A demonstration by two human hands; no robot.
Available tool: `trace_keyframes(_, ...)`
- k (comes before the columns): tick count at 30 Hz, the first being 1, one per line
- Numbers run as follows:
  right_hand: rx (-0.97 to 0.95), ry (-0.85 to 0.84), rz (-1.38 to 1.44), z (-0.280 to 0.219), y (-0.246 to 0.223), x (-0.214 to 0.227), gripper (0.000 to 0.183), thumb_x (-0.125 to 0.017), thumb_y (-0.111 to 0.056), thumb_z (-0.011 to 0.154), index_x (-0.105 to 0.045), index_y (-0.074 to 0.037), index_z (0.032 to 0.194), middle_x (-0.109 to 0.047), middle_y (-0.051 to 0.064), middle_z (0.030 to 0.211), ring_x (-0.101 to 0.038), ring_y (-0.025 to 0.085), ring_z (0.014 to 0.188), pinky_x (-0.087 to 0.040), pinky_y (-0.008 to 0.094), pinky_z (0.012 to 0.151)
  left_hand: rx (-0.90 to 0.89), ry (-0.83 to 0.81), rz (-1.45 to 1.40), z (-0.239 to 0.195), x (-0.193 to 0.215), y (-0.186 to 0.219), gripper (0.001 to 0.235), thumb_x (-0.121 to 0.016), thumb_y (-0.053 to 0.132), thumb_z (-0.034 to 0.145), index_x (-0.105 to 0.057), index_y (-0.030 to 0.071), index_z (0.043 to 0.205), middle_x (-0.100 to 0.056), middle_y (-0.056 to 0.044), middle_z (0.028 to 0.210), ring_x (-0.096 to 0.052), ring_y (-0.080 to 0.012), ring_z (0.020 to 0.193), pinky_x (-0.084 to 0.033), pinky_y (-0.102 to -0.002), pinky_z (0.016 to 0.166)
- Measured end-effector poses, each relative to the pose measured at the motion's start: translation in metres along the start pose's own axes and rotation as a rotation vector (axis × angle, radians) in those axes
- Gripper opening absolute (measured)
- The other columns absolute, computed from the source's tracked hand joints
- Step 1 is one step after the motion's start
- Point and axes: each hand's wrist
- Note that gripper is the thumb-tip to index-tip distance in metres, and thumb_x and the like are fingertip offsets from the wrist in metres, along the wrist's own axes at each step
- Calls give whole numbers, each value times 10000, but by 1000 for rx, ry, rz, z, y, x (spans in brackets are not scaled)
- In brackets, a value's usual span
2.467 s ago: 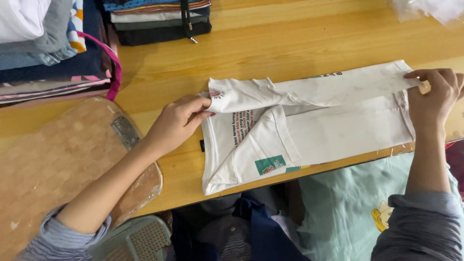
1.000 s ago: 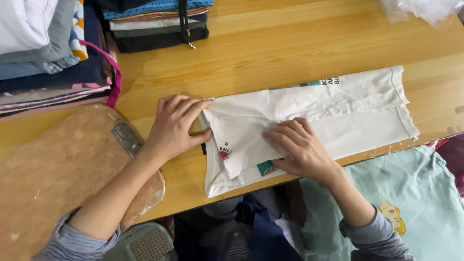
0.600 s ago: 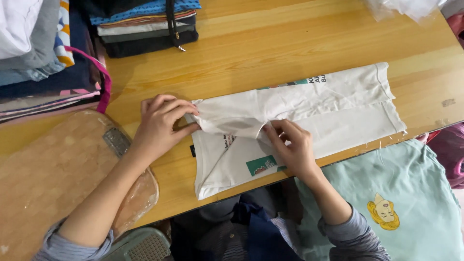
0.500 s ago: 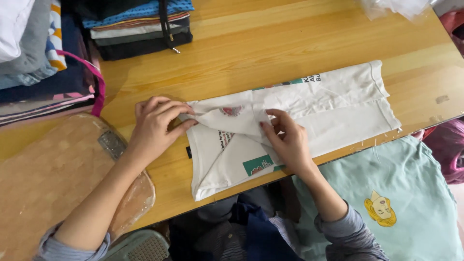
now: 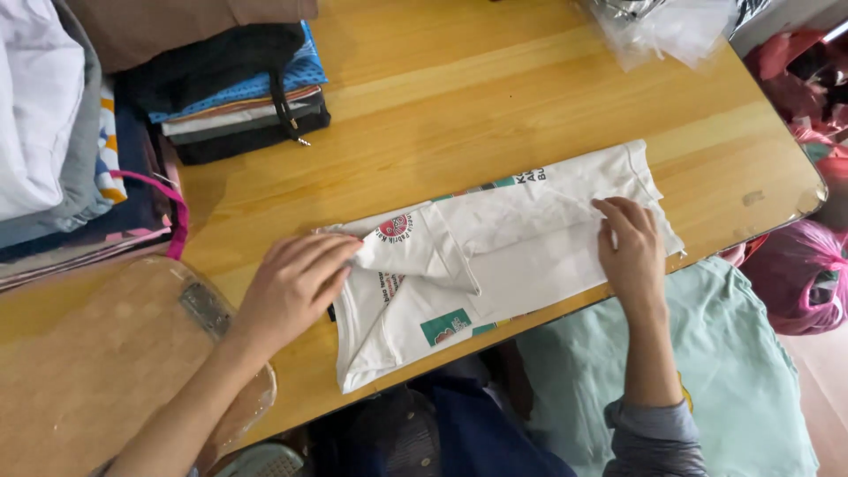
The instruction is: The recorder is folding several items of clothing including t-shirts and pants on a table using a folding board.
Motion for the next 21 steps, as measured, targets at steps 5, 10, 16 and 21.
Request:
trace_keyframes(5,22,-14,-144,3,46,4,293,-681,-5,958,-742,-109,1225,-694,52,1344,-613,301,1218,-496,437,1050,-293,-38,93,9,-36,11,362,-722,159,923,-713,120,1283,-690,-37,1370,-627,-206,1287,-437,-420,1171)
trace_keyframes(10,16,50,-347,11,52,0,208,-736,-70,939,-771,-105,1140,-726,23,1311,-625,272,1192,-498,424,996,-404,-99,156,21,-49,11,391,-719,139,873,-722,64,1256,-681,-64,1357,-615,-225,1269,-434,-445,1121)
trace_keyframes(16,-46,140,-226,7,62,-3,109,-727,-82,1014,-783,-89,1107,-759,17,1175,-653,242,1146,-514,393,1008,-365,-65,145,24,-51,7,365,-723,81,878,-748,136,1238,-745,1,1258,-672,-182,1218,-487,-391,1126)
trace_keyframes(21,-66,221,-168,-5,64,5,125,-686,-35,1079,-759,-75,1172,-750,36,1248,-666,221,1150,-530,367,1042,-308,-8,-19,24,-29,17,357,-761,138,880,-744,89,1233,-756,-32,1193,-697,-184,1158,-489,-421,1117)
Point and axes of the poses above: each hand's wrist, its own z-axis towards the middle knuckle, its own x-axis out of the back of the hand, y = z × x
